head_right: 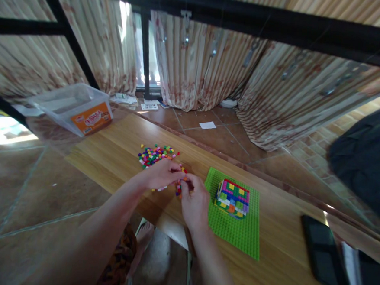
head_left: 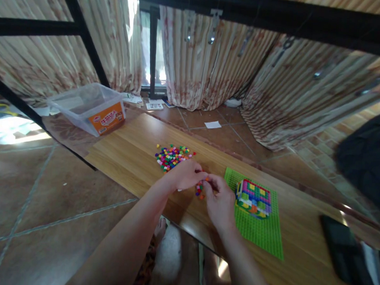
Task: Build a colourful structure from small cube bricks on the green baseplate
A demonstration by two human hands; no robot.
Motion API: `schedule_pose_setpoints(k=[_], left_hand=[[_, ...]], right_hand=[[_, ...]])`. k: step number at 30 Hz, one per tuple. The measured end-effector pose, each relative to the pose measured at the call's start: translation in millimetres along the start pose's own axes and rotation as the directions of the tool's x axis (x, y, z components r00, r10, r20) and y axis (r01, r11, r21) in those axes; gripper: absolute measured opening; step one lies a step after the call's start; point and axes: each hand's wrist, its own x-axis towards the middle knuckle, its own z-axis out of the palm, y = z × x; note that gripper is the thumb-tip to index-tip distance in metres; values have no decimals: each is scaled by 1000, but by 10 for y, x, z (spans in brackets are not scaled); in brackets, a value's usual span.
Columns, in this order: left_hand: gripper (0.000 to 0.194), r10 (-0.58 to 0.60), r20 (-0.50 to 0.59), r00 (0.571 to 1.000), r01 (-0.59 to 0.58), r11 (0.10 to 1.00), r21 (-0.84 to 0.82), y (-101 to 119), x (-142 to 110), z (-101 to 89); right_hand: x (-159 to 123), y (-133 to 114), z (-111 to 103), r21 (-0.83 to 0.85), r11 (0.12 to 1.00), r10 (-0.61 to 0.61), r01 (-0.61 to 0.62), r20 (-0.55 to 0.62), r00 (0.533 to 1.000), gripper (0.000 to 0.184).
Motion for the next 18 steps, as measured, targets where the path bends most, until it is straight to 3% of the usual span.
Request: schedule_pose_setpoints(k=[8,14,18], left_hand=[[28,-14,12,1000,14,999,-46,70,48,87],[25,40,63,997,-28,985,-169,81,15,62],[25,79,108,991,-42,948,-314,88,0,13]], right_hand=[[36,-29,-46,395,911,139,-120,-18,990,17],[35,-52,-103,645,691,357,-327,90,930,28],[37,-21,-127,707,606,383,-365,143,913,27]])
